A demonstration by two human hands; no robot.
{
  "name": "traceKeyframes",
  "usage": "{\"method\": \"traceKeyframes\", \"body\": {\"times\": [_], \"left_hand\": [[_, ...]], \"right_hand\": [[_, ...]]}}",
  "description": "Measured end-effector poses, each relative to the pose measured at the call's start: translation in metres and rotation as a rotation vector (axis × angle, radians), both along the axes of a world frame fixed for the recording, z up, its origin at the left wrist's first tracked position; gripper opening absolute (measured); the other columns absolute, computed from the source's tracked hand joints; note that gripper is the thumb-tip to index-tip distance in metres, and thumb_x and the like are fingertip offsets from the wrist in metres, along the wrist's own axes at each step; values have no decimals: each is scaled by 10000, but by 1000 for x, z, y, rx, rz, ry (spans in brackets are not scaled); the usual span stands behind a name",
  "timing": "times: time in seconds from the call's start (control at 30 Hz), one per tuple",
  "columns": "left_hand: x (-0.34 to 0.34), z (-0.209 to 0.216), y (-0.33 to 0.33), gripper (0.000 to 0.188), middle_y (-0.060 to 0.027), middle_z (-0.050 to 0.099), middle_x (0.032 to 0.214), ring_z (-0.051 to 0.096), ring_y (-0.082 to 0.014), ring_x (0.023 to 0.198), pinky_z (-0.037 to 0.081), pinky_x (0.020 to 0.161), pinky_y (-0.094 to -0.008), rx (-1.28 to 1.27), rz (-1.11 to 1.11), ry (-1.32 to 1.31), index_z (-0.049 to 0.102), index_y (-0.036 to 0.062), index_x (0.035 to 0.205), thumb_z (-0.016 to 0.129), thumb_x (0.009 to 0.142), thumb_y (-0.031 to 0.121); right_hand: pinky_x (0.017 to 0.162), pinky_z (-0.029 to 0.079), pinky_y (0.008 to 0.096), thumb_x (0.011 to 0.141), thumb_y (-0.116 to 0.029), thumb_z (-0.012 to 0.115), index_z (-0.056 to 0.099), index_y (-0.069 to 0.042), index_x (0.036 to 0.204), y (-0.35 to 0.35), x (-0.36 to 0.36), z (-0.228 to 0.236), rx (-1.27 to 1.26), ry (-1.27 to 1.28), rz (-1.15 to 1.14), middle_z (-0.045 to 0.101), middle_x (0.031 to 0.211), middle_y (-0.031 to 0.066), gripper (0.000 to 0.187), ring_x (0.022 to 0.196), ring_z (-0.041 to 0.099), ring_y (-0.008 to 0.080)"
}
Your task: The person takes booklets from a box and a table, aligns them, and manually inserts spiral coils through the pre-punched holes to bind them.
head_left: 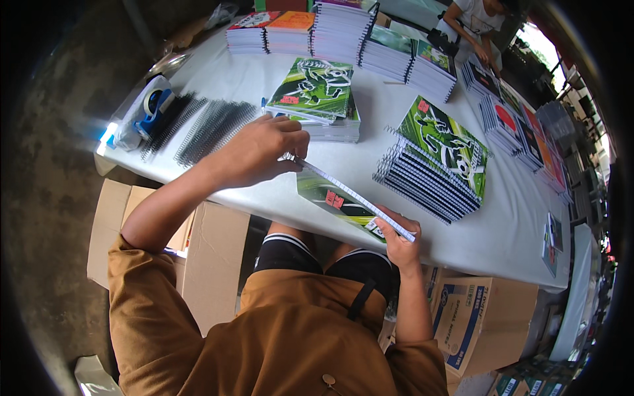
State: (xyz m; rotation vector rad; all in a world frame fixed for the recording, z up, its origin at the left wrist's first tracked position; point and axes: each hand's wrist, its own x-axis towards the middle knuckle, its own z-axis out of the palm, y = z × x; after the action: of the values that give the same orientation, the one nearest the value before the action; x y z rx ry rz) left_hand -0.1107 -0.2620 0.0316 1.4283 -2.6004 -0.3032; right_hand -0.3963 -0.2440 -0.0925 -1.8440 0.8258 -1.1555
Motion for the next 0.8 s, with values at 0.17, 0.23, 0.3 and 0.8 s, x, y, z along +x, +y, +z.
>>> {"method": "traceKeyframes", "body": {"times": [0.17,0.23,0.3,0.8], "left_hand": [[8,-16,0,207,-41,540,834,532,-221,855,395,750,-343,-372,-248,-43,548,85,843,695,730,177],[2,-13,4,231,-41,546,860,532,-211,870,383,753,-314,-131,-126,-137,560,92,865,708,714,184],[-6,-11,7,237,-37,562,837,550,-201,858,386,787,-311,-402,-59,-162,585,93,864,722,692,180],[6,-131,12,1052,-327,278,1346,82,-505,1310,-88,986,-645,-1248,-106,48,310,-16,1345,268,704,816]], "right_hand": [[768,497,290,799,70,543,637,19,1038,-2,1,-4,-81,-29,-5,667,970,145,261,870,650,216],[780,498,298,785,96,528,638,17,1038,-2,2,-6,-105,-35,8,665,979,145,287,885,649,227],[802,498,311,749,130,502,635,16,1044,-1,5,-9,-180,-5,8,661,989,146,344,919,644,245],[810,503,333,763,76,534,646,1,1036,10,18,-14,-424,8,-132,661,988,149,304,916,648,270]]}}
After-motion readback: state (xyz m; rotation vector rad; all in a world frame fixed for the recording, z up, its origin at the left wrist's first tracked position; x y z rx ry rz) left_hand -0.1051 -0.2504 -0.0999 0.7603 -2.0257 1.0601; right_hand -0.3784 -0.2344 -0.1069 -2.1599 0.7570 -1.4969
